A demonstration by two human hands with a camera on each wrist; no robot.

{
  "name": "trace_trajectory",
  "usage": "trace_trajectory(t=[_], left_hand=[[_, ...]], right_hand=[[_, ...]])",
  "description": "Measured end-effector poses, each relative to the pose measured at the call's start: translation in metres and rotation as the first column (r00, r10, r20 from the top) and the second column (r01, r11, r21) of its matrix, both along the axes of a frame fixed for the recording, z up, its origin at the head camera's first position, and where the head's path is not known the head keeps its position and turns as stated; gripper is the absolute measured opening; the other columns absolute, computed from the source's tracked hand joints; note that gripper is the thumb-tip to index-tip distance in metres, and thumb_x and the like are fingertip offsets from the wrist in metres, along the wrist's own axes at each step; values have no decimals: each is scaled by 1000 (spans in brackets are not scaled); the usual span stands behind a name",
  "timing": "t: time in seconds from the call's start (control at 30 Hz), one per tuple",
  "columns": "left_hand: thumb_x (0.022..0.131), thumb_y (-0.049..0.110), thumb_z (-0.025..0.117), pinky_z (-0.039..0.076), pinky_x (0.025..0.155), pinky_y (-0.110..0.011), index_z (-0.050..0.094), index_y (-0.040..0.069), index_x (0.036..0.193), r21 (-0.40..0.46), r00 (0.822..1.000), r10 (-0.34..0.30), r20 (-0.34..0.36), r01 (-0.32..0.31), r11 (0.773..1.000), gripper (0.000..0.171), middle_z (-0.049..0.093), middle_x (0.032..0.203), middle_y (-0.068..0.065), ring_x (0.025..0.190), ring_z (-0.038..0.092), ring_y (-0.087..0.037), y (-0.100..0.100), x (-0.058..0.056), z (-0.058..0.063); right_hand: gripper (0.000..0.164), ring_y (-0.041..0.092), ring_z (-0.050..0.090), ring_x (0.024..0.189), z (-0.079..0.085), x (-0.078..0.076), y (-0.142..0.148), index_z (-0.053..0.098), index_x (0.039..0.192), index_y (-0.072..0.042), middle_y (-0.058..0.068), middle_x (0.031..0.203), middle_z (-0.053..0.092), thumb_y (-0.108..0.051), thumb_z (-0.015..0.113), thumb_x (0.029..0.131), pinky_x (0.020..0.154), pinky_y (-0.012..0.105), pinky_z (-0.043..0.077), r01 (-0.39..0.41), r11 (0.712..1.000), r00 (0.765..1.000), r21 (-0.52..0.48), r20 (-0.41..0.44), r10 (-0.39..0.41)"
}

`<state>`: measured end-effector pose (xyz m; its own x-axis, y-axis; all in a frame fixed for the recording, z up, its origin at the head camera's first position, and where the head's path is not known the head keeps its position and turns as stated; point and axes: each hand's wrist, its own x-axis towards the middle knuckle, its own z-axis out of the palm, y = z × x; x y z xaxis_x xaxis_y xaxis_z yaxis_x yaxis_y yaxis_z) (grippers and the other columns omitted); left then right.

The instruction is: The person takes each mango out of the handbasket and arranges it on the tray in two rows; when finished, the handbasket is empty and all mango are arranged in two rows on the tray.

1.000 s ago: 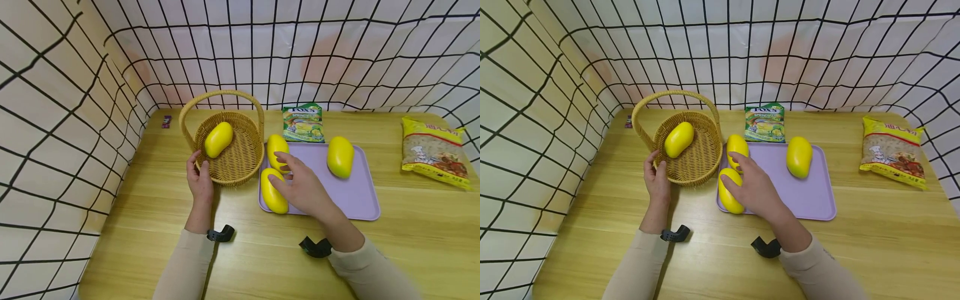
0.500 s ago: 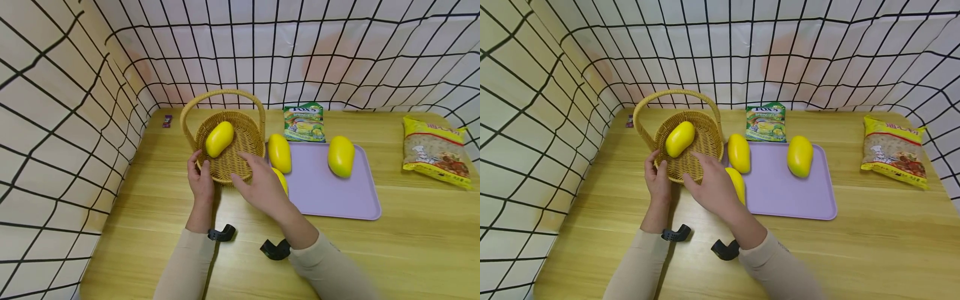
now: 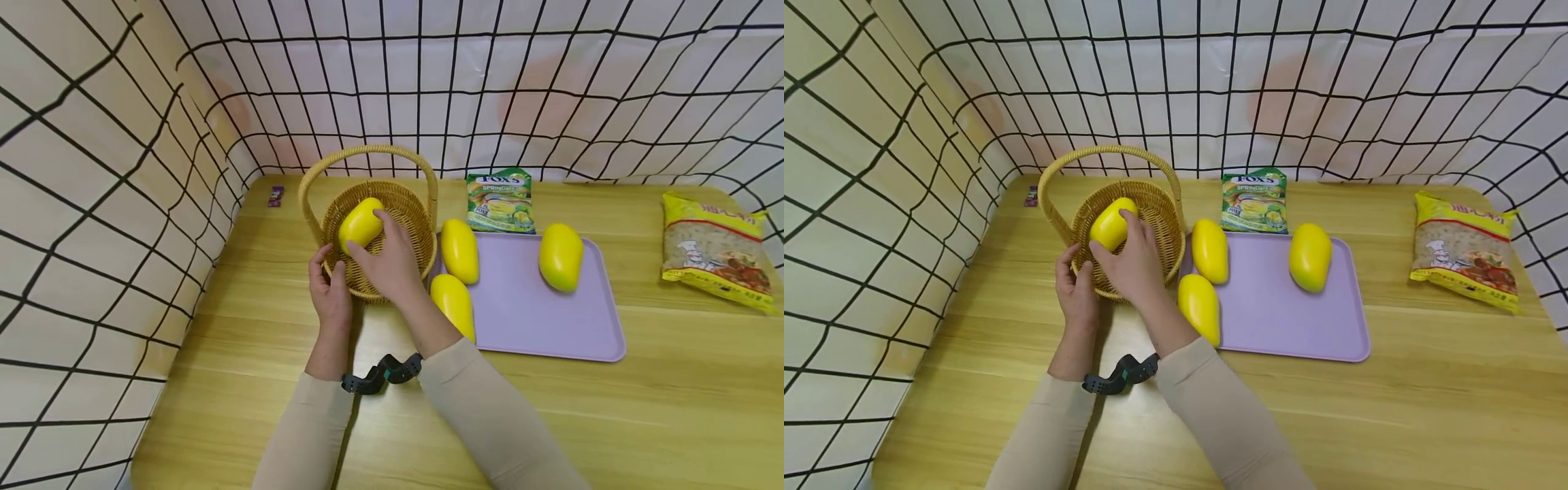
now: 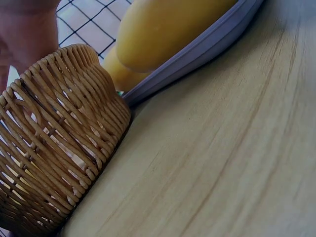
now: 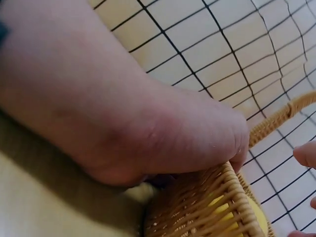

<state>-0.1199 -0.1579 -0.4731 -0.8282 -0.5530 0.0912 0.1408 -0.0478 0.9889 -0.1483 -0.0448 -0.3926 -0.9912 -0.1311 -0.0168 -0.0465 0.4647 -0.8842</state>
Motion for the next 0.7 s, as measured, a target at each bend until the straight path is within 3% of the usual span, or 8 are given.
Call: trace_trajectory(t=[0.33,0.5,0.7], left_hand=[[98,8,53,28,124,-40,56,7,135,-17,999,-4,43,5,1000,37,50,151,-6,151,33,-18,1,-1,0],[97,6,53,24,126,-42,56,5,134,-17,1000,4,29,-4,1000,37,49,152,-8,152,31,-20,0,-1,-1],[97,6,53,23,126,-43,56,5,134,-16,1000,4,20,-4,1000,37,49,153,-8,152,32,-20,-1,-1,-1]], right_hand=[[89,38,32,147,-12,-38,-16,34,158,-32,13,164,24,-42,82,84,115,58,36,58,998,996,-31,70,-56],[89,41,25,149,-20,-44,-25,33,158,-34,13,165,21,-41,82,84,116,59,35,45,999,994,-17,100,-43],[90,43,21,153,-15,-50,-34,30,159,-35,15,168,17,-44,80,85,117,60,32,54,998,994,22,96,-56]])
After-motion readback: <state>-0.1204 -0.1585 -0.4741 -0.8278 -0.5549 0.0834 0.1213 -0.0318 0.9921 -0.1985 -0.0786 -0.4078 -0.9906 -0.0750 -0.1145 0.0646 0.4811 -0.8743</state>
